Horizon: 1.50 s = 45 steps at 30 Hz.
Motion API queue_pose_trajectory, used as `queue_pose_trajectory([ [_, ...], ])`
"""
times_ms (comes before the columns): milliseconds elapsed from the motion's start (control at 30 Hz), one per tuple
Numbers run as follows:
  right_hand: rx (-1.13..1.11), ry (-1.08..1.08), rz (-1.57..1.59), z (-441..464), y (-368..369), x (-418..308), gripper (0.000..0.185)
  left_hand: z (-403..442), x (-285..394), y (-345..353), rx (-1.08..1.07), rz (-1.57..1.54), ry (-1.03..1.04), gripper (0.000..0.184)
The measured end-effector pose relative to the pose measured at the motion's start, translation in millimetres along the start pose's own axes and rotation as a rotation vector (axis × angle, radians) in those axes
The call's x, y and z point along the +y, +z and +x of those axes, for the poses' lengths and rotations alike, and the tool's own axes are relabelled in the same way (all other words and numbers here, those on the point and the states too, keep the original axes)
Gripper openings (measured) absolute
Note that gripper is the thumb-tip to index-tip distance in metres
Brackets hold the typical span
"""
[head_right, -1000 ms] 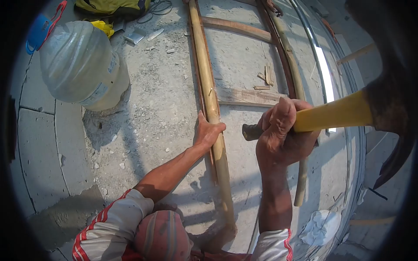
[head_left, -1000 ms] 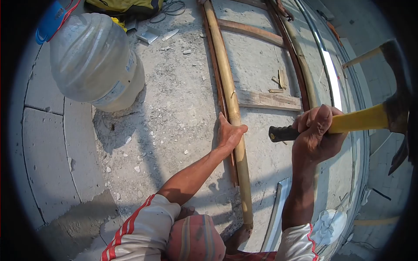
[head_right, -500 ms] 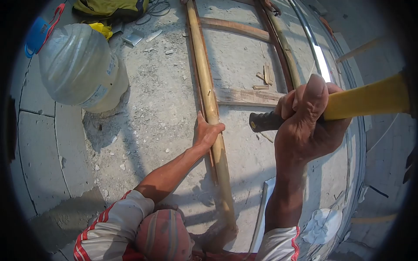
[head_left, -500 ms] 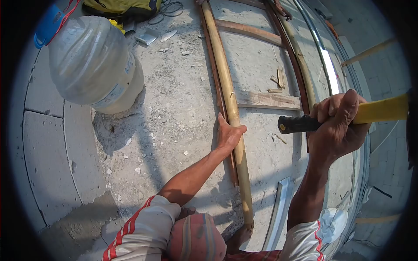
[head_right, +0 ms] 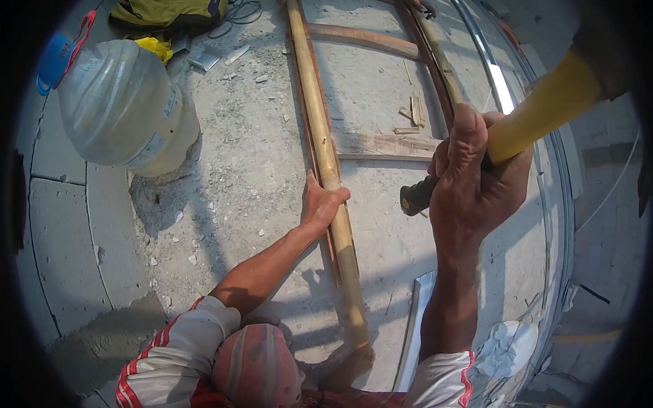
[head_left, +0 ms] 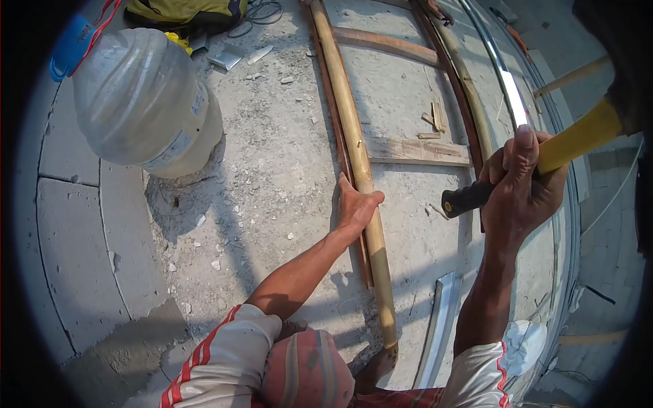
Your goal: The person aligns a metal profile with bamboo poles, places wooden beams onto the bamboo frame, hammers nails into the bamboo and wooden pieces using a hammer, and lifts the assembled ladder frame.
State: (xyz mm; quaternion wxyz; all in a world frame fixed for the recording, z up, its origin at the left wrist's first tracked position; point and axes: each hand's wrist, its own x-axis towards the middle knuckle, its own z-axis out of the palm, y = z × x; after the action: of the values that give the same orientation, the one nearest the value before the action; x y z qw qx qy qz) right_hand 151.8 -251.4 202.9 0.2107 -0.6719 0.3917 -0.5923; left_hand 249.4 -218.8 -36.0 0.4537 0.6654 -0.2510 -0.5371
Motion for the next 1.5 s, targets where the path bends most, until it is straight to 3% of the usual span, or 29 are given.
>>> queue_pose_trajectory([
  [100,0.062,-0.032,-0.007,-40.6,10.4,39.5,0.020,8.5,-16.4,7.8,0.106,0.055,0.060,0.098],
  [133,-0.202,-0.179,-0.411,-74.8,-1.2,91.6,0.021,14.8,-11.8,5.1,0.117,0.046,0.081,0.098],
  [167,-0.696,0.174,-0.737,-106.2,-11.1,127.8,0.028,15.1,-10.3,4.0,0.113,0.031,0.067,0.098],
  [200,-0.787,0.272,-0.644,-123.0,-20.0,157.3,0.029,9.6,-16.7,7.0,0.086,0.031,0.044,0.098],
  [233,-0.808,0.372,-0.663,-110.3,-20.6,136.6,0.030,13.8,-19.1,10.8,0.190,0.105,0.160,0.094],
  [267,-0.830,0.367,-0.655,-97.0,-13.4,126.3,0.030,20.2,-31.4,10.9,0.208,0.100,0.147,0.094],
  [300,-0.767,0.445,-0.623,-105.5,-22.7,102.5,0.029,-17.5,-38.9,10.8,0.125,0.077,0.021,0.093],
  [333,-0.661,0.424,-0.573,-90.3,-15.0,94.9,0.028,-15.4,-17.0,5.5,0.081,0.034,-0.010,0.092],
  [367,-0.544,0.223,-0.523,-79.8,-12.5,87.7,0.025,-3.3,1.6,2.7,0.051,-0.019,-0.020,0.091],
  [400,-0.459,0.296,-0.535,-57.5,-4.5,57.1,0.024,-6.2,-7.2,4.2,0.047,-0.012,-0.037,0.091],
  [433,-0.344,0.094,-0.439,-44.3,-4.5,56.1,0.024,0.8,-15.0,6.1,0.079,-0.001,0.027,0.092],
  [467,-0.259,0.221,-0.333,-30.8,-2.9,40.0,0.023,7.2,-17.7,6.8,0.111,0.010,0.095,0.092],
  [500,-0.157,0.159,-0.189,-24.4,-1.4,35.8,0.022,5.9,-10.6,2.5,0.005,-0.004,0.012,0.112],
  [567,0.035,0.090,-0.002,-25.1,9.1,34.2,0.022,8.0,-13.6,2.5,0.013,-0.001,0.017,0.111],
  [600,-0.036,0.058,-0.142,-39.5,7.6,55.1,0.021,7.6,-13.9,3.3,0.023,-0.002,0.028,0.111],
  [667,-0.444,0.132,-0.552,-89.7,1.5,106.2,0.023,9.3,-4.0,-0.9,0.011,-0.002,0.016,0.109],
  [700,-0.821,0.201,-0.755,-112.5,-13.0,146.6,0.025,2.1,-2.0,-0.1,-0.007,-0.007,-0.021,0.108],
  [733,-0.834,0.350,-0.744,-107.9,-15.5,137.4,0.027,9.5,-4.5,2.7,-0.018,0.003,0.008,0.108],
  [800,-0.790,0.428,-0.687,-99.2,-20.3,110.1,0.026,20.3,-37.5,15.3,0.176,0.115,0.193,0.092],
  [833,-0.715,0.453,-0.614,-109.8,-29.7,94.4,0.025,4.9,-13.5,6.1,0.050,-0.076,0.054,0.093],
  [900,-0.471,0.274,-0.476,-74.4,-11.4,81.2,0.023,22.2,-26.5,14.0,0.096,-0.045,0.106,0.090],
  [967,-0.281,0.187,-0.430,-51.9,1.3,65.3,0.021,12.9,-19.4,3.9,0.009,0.061,0.013,0.107],
  [1033,-0.137,0.031,-0.323,-56.8,10.1,75.8,0.020,10.8,-16.2,1.4,-0.018,0.018,0.000,0.108],
  [1067,-0.243,0.162,-0.378,-71.7,9.1,84.0,0.021,11.9,-15.4,1.8,-0.028,-0.006,0.001,0.108],
  [1133,-0.793,0.212,-0.784,-109.1,-5.9,149.5,0.025,14.9,-23.8,5.1,-0.007,-0.011,0.029,0.109],
  [1200,-0.736,0.332,-0.676,-90.4,-9.1,151.1,0.029,29.1,-11.2,7.1,0.018,0.008,0.086,0.109],
  [1267,-0.726,0.558,-0.629,-85.2,-24.7,107.9,0.026,22.7,-16.4,5.2,0.013,-0.028,0.047,0.108],
  [1400,-0.499,0.458,-0.497,-54.8,-50.8,74.0,0.023,13.3,-16.6,4.5,-0.061,-0.084,0.065,0.099],
  [1500,-0.324,0.246,-0.373,-36.3,-55.4,64.0,0.025,17.3,-18.8,8.4,-0.017,-0.106,0.117,0.086],
])
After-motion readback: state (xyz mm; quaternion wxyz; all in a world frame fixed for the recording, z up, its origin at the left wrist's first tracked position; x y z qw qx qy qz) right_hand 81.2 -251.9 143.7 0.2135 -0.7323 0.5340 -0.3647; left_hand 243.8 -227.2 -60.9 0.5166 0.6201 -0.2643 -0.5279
